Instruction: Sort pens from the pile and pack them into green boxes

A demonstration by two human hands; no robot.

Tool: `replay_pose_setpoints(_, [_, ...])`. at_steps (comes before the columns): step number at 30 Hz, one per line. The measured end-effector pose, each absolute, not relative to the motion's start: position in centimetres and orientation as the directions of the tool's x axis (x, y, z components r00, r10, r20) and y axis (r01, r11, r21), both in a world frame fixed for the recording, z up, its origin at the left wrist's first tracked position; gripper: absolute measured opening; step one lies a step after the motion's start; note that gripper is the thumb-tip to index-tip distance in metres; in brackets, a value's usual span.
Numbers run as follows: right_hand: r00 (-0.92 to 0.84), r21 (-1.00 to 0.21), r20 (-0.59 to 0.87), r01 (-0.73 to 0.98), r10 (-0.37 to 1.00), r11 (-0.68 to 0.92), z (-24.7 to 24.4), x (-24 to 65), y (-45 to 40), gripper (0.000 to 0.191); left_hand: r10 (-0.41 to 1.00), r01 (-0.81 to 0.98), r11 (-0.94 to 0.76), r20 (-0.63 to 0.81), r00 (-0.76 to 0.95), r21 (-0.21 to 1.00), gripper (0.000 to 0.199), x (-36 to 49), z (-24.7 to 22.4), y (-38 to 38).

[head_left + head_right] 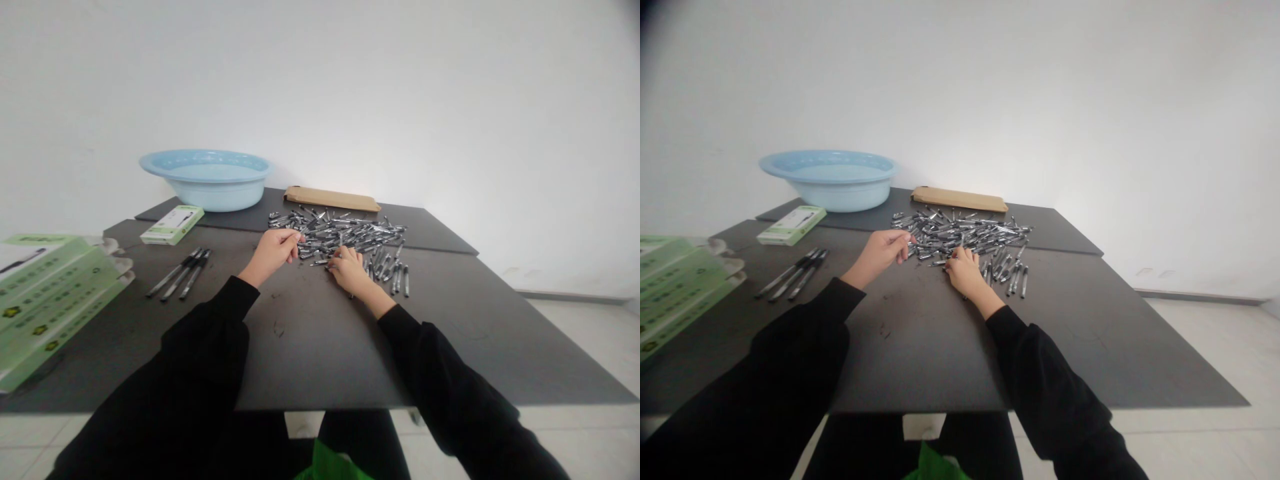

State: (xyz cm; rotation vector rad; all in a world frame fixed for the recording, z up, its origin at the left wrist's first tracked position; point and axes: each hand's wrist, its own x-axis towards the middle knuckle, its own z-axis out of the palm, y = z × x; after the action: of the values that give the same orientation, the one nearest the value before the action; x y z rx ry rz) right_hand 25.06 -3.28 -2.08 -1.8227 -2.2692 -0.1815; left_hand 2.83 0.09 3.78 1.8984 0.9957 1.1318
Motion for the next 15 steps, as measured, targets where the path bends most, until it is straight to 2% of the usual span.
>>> replay_pose_setpoints(8, [-0.307, 0.038, 0.229, 0.951, 0.924, 0.307, -2.0, 23.9, -4.3, 0.021, 0.866, 0.275, -0.447, 0.336, 0.369, 0.851, 0.027, 3.5, 3.5, -0.6])
replay_pose_setpoints(12, [-0.357, -0.029, 0.273, 0.925, 0.893, 0.379, -1.8, 23.9, -4.5, 0.020, 0.876, 0.298, -0.423, 0.302, 0.376, 0.856, 0.027, 3.6, 3.2, -0.6])
replay_pose_setpoints(15, [-0.295, -0.154, 0.357, 0.917, 0.886, 0.368, -1.1, 24.6, -4.7, 0.026, 0.883, 0.281, -0.402, 0.288, 0.370, 0.871, 0.029, 3.6, 3.1, -0.4])
